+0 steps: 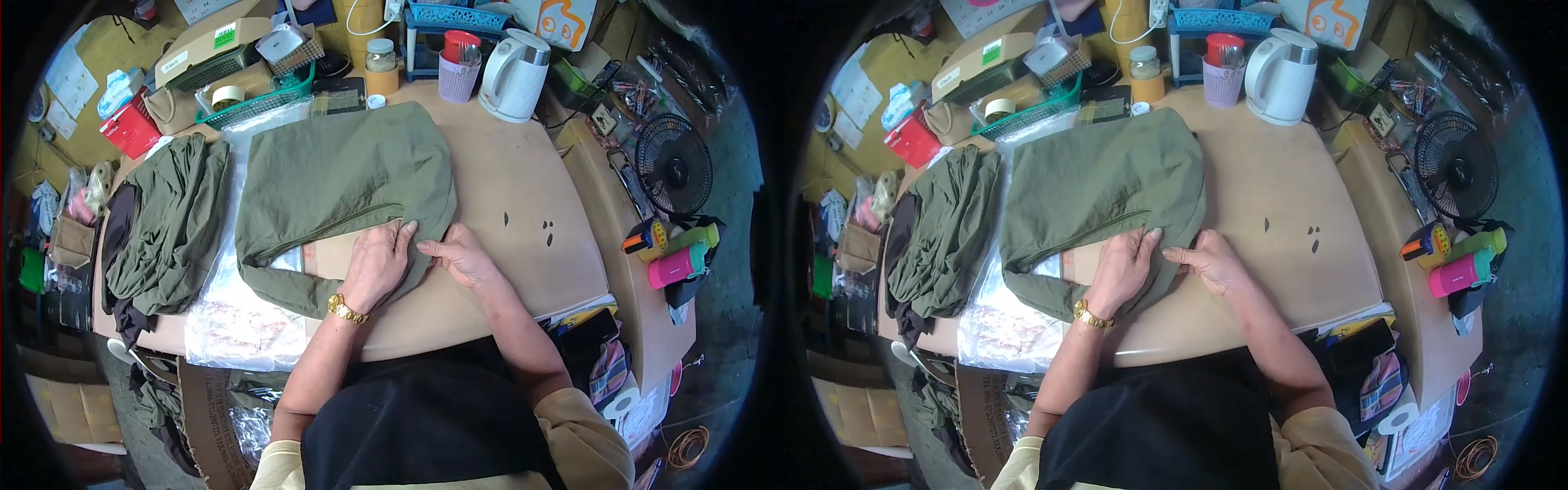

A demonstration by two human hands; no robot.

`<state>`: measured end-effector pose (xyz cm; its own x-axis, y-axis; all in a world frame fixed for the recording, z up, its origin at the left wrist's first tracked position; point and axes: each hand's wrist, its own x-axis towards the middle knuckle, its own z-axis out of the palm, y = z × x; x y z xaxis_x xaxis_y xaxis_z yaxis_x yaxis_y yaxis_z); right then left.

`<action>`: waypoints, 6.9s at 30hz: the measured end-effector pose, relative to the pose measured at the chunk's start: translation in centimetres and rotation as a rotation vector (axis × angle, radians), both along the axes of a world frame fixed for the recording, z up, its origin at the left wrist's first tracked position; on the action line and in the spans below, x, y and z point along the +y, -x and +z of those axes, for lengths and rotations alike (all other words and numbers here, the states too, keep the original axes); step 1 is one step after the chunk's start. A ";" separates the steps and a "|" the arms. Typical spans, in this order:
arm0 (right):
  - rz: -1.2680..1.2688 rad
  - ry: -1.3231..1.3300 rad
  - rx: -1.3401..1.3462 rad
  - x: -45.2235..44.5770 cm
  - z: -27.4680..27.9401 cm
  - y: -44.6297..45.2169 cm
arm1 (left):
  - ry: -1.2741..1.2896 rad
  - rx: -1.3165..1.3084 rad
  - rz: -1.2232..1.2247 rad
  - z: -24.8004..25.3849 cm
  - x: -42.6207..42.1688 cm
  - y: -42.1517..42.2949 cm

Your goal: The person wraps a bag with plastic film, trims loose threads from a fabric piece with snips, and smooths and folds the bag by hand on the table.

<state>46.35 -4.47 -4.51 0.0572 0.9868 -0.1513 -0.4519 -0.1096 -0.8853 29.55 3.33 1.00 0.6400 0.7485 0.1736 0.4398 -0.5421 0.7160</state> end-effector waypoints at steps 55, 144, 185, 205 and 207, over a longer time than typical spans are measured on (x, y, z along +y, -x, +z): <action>-0.083 -0.028 -0.924 -6.0 5.0 2.7 | -0.195 -0.193 -0.119 1.0 -0.5 -0.1; -0.464 0.079 0.646 -4.3 -0.6 4.7 | -0.118 -0.175 -0.036 1.3 -2.3 -1.0; -0.323 -0.577 -1.537 0.0 7.1 1.1 | -0.184 -0.104 -0.105 1.7 -2.1 2.3; 0.130 -0.206 -1.684 -3.1 11.4 -0.8 | 1.284 -1.343 0.202 -4.7 -4.3 8.7; -0.020 -0.286 -1.665 -2.9 11.5 4.0 | 1.278 -1.309 0.117 -3.9 -4.9 8.0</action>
